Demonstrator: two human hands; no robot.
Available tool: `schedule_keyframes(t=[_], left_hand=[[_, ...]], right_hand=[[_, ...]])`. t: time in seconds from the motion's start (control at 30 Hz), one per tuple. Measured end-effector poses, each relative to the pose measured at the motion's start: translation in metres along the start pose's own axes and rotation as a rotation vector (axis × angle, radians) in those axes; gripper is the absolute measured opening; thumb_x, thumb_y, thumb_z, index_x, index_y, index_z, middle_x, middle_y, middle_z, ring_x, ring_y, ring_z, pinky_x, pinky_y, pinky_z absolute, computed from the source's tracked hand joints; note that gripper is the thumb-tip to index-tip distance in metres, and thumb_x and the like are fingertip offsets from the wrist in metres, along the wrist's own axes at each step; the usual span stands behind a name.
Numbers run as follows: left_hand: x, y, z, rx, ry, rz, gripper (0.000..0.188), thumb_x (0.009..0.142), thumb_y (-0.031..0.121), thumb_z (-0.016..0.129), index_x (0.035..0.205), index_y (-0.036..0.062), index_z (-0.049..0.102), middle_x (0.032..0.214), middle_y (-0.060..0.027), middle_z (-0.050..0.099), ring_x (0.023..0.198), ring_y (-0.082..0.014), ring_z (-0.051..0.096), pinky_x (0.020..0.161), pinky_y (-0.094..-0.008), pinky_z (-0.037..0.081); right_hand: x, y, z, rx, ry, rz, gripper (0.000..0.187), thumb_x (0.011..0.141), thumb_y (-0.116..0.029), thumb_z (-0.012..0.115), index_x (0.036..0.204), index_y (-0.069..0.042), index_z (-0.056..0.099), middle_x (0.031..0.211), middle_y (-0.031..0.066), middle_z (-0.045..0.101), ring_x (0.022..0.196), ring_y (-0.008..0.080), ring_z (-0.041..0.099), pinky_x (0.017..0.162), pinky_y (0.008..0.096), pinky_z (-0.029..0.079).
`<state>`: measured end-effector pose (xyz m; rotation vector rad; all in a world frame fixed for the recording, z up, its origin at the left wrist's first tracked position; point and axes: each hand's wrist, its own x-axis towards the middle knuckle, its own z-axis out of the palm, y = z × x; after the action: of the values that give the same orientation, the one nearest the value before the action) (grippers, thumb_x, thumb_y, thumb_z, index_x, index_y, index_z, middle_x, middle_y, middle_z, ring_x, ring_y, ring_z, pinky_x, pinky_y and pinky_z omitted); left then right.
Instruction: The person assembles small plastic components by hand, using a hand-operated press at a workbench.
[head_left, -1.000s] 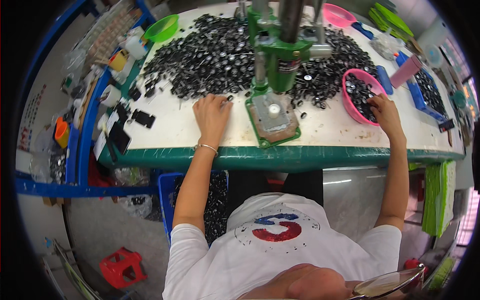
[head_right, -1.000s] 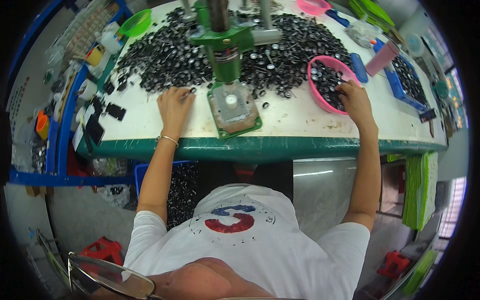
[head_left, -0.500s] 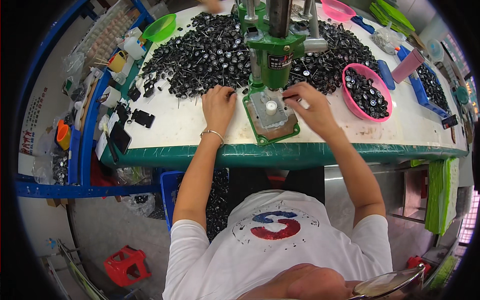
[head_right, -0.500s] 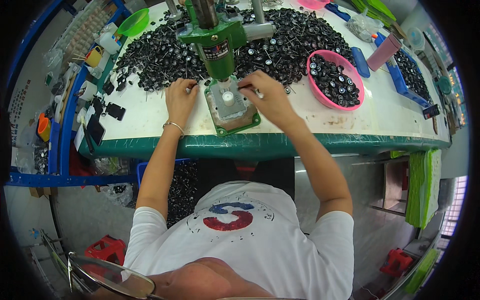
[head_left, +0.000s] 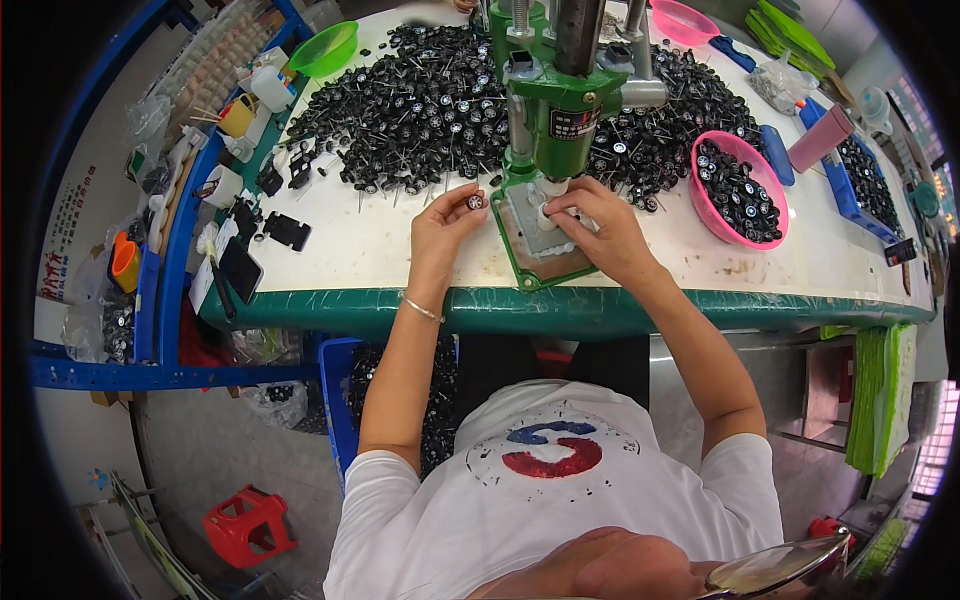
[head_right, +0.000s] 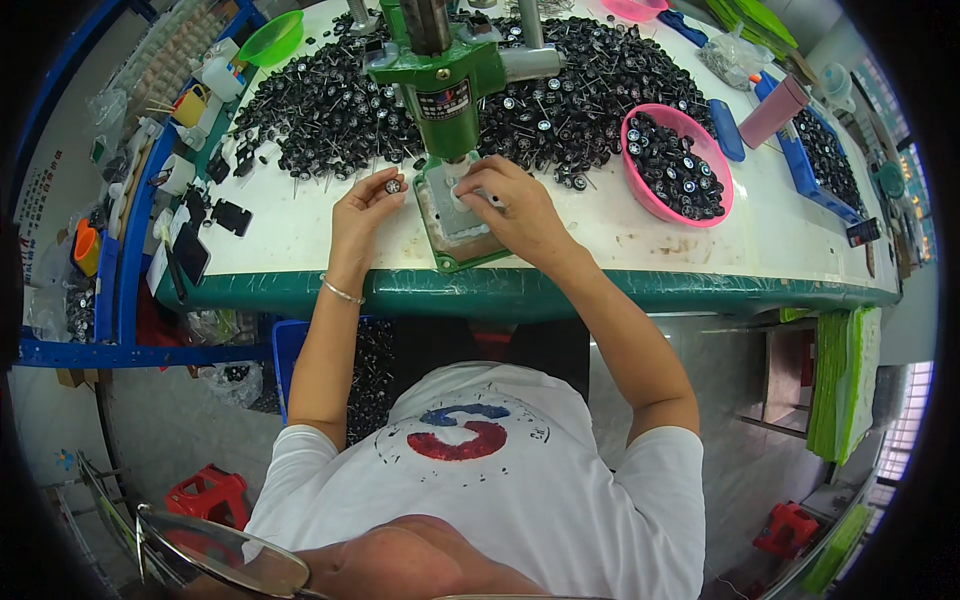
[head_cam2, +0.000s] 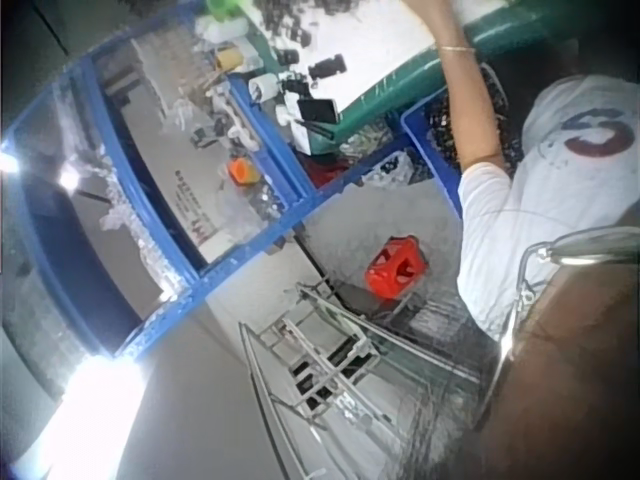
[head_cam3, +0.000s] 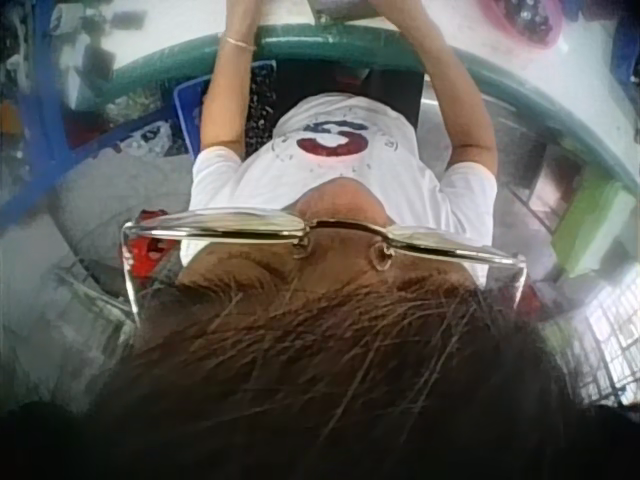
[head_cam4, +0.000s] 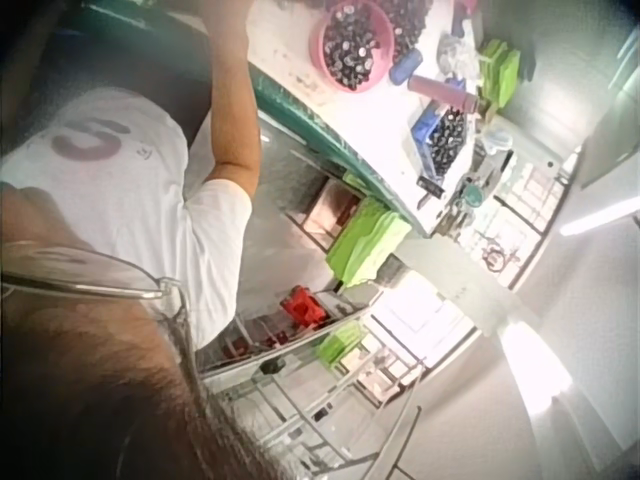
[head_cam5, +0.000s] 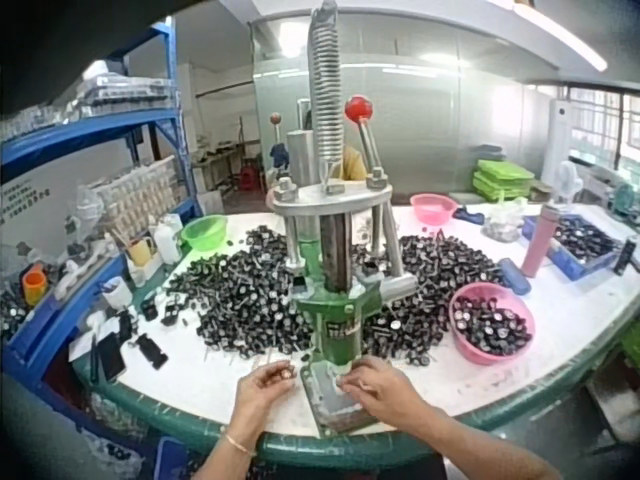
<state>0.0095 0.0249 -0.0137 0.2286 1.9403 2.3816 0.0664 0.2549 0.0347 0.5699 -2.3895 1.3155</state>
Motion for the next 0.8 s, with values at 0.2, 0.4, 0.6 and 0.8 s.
schedule_keyframes(t=[0.2,0.4,0.6,0.8], left_hand=[[0.017,0.009,0.001,0.14,0.162,0.001,0.036,0.088,0.008,0.067,0.123,0.0003,0.061,0.094,-0.0077,0.07,0.076,-0.0118,0.067,0.063,-0.0209,0.051],[0.043,0.036,-0.008,0.048,0.15,-0.03,0.038,0.092,0.019,0.063,0.126,0.0018,0.059,0.092,-0.0057,0.071,0.069,-0.0103,0.066,0.054,-0.0192,0.044],[0.041,0.034,-0.011,0.057,0.037,0.021,0.038,0.087,0.003,0.067,0.124,-0.0028,0.059,0.106,-0.0114,0.068,0.091,-0.0164,0.067,0.085,-0.0268,0.054],[-0.004,0.041,0.022,0.068,-0.001,-0.035,0.018,0.087,0.006,0.068,0.104,0.0,0.07,0.097,-0.0075,0.07,0.074,-0.0101,0.062,0.066,-0.0205,0.048]], right_hand=[[0.006,0.003,0.0,-0.013,-0.127,0.121,0.026,0.084,-0.005,0.064,0.109,-0.001,0.061,0.112,0.0095,0.057,0.1,0.0218,0.061,0.088,0.0322,0.048],[-0.002,0.0,-0.006,0.114,-0.004,0.152,0.034,0.085,-0.011,0.066,0.115,0.002,0.058,0.113,0.0092,0.054,0.097,0.0179,0.06,0.089,0.03,0.047],[-0.014,0.009,-0.039,0.102,0.01,0.224,0.031,0.087,-0.011,0.064,0.116,-0.003,0.061,0.113,0.0057,0.055,0.096,0.0138,0.059,0.085,0.0275,0.047],[0.015,0.01,-0.082,0.222,0.141,0.24,0.027,0.091,-0.014,0.063,0.116,-0.002,0.061,0.112,0.0031,0.059,0.098,0.0098,0.056,0.084,0.0253,0.046]])
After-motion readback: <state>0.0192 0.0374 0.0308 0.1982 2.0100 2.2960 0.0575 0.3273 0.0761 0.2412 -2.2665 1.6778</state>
